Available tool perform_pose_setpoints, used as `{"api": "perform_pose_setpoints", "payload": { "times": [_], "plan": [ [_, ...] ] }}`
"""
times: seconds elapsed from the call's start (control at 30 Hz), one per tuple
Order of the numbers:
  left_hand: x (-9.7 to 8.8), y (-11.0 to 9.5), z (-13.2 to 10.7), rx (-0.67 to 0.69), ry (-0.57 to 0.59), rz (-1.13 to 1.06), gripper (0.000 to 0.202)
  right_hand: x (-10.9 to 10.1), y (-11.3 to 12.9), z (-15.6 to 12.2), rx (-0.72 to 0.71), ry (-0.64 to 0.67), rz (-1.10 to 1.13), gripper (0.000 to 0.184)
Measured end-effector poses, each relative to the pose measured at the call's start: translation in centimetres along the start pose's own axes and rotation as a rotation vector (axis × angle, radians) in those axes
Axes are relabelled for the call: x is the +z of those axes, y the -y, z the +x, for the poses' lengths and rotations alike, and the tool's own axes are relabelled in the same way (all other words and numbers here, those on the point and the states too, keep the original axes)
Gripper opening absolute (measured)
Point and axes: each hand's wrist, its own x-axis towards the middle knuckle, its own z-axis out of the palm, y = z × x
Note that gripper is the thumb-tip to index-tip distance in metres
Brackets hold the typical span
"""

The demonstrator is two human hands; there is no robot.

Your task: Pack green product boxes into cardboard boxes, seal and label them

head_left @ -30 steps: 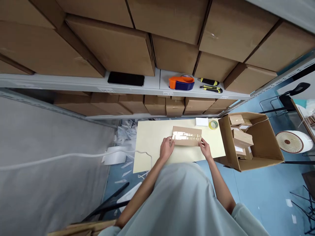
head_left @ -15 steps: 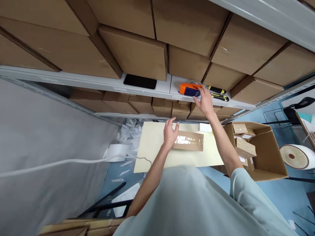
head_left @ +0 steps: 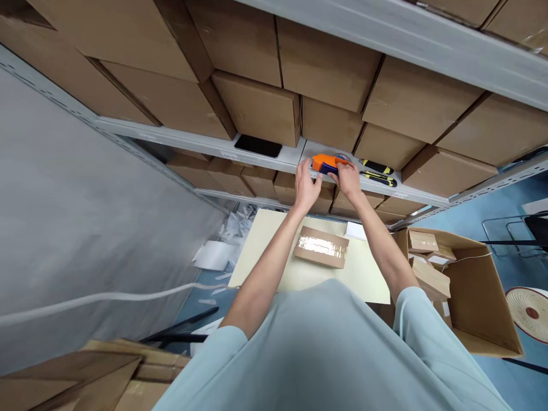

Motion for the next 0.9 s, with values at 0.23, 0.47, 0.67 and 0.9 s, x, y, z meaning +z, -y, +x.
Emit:
{"api": "perform_pose_setpoints", "payload": {
  "times": [0.23,0.47,0.67,0.9],
  "plan": [
    [-6.5,-3.4,-12.5,-0.002,0.028,-0.094,0.037,1.3,-0.3,-16.6,-0.124,-0.116,0.220,0.030],
    [-9.7,-5.9,-20.7,-0.018,0.118,-0.019,0.029,3.3,1.6,-28.3,-0.096,-0.134,0.298,0.030],
    [-10.8,-6.3,-20.9,0.036,0.234,0.019,0.028,3.1,1.7,-30.5,-0.077,-0.139,0.349,0.030],
    [-10.8,-6.4,-19.5,-0.005,0.435,0.017,0.034,0.9,1.0,-30.7,-0.019,0.037,0.355,0.029]
  ]
}}
